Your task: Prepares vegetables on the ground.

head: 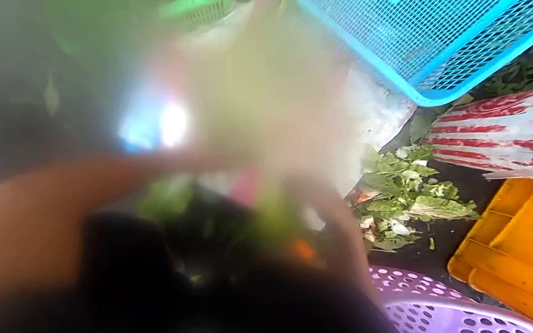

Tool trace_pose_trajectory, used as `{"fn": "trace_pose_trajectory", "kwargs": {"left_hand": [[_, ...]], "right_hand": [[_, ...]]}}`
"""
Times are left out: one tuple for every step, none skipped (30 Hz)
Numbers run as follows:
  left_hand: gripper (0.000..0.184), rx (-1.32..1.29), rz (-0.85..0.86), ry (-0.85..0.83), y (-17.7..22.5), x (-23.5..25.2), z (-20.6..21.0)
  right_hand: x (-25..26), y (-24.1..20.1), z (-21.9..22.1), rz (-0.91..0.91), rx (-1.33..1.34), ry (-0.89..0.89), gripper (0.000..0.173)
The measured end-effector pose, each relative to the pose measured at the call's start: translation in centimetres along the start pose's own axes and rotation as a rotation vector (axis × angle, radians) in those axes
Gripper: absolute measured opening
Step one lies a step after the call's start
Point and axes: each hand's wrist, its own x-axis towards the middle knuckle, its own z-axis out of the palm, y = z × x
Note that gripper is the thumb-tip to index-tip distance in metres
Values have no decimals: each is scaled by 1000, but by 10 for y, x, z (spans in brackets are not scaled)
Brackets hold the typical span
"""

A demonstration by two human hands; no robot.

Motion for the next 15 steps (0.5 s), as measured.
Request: {"fn": "trace_pose_trajectory", "kwargs": {"left_hand": [[48, 22, -4, -84, -1, 8, -1], [44, 44, 0, -94, -3, 12, 2], [37, 41, 12, -41, -6, 11, 10], [26, 9, 41, 109, -7, 6, 25], [17, -28, 78, 196, -5, 0, 33], [12, -39, 102, 226, -3, -8, 37], [12, -42, 107, 224, -1, -17, 33], [15, -37, 81, 213, 2, -28, 23], [17, -57, 23, 214, 5, -40, 9], [17, -98, -54, 243, 8, -51, -8], [14, -165, -148, 301, 10, -61, -22], [12, -258, -257, 367, 12, -69, -33], [16, -344, -363, 408, 13, -76, -37], [23, -441, -451, 424, 13, -82, -35], [31, -527, -517, 409, 14, -87, -28]], "right_hand": [[5, 3, 7, 17, -133, -24, 36], [15, 1, 12, -24, -289, 23, 41], [27, -6, 17, -88, -426, 99, 42], [41, -17, 22, -173, -528, 167, 41], [59, -25, 30, -324, -614, 234, 37], [80, -36, 38, -462, -684, 274, 32], [105, -50, 46, -580, -747, 298, 30], [127, -64, 54, -669, -817, 290, 36], [146, -78, 60, -731, -887, 229, 46], [163, -89, 64, -752, -972, 141, 58], [181, -94, 67, -752, -1066, 86, 63], [194, -97, 69, -772, -1115, 69, 62], [202, -98, 68, -788, -1147, 75, 58], [205, -98, 65, -790, -1148, 92, 50], [204, -98, 60, -781, -1141, 114, 41]]}}
